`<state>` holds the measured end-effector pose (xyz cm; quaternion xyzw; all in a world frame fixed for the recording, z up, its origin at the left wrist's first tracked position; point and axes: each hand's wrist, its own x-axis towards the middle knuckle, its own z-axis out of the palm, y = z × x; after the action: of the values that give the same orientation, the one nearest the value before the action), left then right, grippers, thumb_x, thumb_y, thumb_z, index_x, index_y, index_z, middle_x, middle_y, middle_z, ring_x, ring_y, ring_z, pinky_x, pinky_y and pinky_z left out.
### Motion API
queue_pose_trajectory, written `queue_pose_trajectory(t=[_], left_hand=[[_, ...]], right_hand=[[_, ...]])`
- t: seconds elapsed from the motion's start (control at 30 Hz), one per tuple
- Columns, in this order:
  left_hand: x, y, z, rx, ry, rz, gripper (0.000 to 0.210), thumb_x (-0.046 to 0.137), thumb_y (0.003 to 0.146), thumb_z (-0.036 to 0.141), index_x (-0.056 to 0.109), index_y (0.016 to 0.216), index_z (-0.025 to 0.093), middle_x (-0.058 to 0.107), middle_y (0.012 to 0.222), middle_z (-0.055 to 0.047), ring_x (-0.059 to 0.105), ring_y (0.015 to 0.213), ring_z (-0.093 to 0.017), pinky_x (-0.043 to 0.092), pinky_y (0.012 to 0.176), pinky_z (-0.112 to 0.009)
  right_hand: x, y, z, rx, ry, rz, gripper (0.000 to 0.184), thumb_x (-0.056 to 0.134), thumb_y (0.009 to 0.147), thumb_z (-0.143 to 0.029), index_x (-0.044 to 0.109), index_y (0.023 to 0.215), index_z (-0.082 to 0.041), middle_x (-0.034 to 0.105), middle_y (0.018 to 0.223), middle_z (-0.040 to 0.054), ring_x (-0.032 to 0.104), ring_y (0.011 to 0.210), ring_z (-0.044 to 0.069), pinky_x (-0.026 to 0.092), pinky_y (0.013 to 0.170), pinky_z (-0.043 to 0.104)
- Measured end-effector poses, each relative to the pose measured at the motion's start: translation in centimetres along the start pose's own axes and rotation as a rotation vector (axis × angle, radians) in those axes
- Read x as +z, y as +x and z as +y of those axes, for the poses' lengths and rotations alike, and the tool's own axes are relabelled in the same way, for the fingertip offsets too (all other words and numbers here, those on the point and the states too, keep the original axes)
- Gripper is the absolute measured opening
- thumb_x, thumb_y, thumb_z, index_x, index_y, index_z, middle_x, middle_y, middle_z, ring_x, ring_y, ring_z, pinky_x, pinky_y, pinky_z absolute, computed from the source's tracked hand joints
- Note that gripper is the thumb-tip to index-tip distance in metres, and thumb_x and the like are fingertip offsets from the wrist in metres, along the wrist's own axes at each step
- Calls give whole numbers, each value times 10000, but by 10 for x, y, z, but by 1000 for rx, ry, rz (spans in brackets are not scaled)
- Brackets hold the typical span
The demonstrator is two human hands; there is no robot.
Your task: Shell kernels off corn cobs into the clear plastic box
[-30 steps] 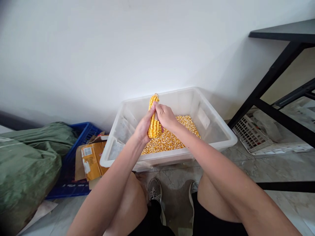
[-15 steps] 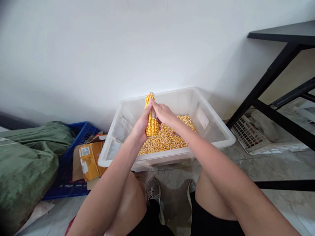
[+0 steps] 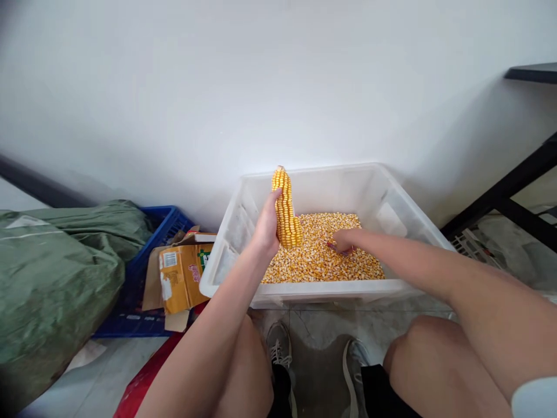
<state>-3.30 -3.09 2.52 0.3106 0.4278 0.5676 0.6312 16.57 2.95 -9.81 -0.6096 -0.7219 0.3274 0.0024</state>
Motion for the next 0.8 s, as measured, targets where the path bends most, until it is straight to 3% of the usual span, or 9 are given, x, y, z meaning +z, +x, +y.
queue_pose_trajectory(t=[0.1,0.17,0.27,0.33,0.4,0.47,0.57,0.63,0.8], left_hand=[[-6,-1,4,-48,-47,4,505,653,745,623,642,981,176,620,677,-60,646,712,-217,491,617,-300],[-8,-2,6,-53,-52,7,515,659,734,634,635,969,176,616,680,-60,646,717,-216,488,617,-300],[-9,-3,8,-24,-35,18,490,681,728,614,623,948,181,620,699,-69,646,740,-222,487,625,-305],[-8,-3,9,5,-22,55,473,708,720,587,612,948,183,626,730,-73,643,753,-220,484,626,-304],[-6,-4,9,37,-14,111,470,734,712,561,596,961,187,631,770,-69,641,757,-209,478,624,-298],[-4,-4,9,48,-14,144,491,752,702,554,577,982,191,633,786,-65,641,747,-198,474,617,-294],[-3,-7,7,39,-15,129,539,763,686,576,560,1002,190,634,768,-65,642,720,-195,473,601,-294],[-3,-8,6,59,-6,122,548,763,680,596,560,989,191,634,767,-66,640,711,-192,473,592,-292],[-3,-13,2,71,3,118,540,750,685,622,558,956,196,636,789,-74,626,699,-179,468,583,-287]], right_hand=[[1,4,4,148,-197,-236,246,699,667,-115,583,455,-160,533,433,39,550,467,169,445,524,304],[-9,9,2,181,-244,-255,257,691,701,-145,585,468,-149,523,415,43,543,463,169,438,527,299],[-43,8,-9,169,-241,-190,304,653,802,-261,589,532,-138,515,427,49,542,477,164,433,522,278],[-73,-6,-22,99,-54,-125,240,550,878,-267,620,699,-123,594,568,62,547,503,136,433,521,254],[-100,-33,-39,-46,154,61,167,507,883,-251,632,906,-142,609,685,45,493,505,113,372,472,242],[-115,-69,-58,-165,259,226,258,466,915,-295,628,1089,-194,607,756,38,471,539,116,336,470,243],[-114,-119,-83,-304,217,257,343,504,925,-434,662,1161,-241,648,860,68,564,730,176,410,591,274],[-105,-139,-94,-345,172,281,344,528,908,-472,710,1073,-231,657,807,67,571,751,202,411,618,297],[-88,-151,-100,-380,87,279,329,524,903,-473,736,903,-221,638,669,26,535,632,175,358,584,298]])
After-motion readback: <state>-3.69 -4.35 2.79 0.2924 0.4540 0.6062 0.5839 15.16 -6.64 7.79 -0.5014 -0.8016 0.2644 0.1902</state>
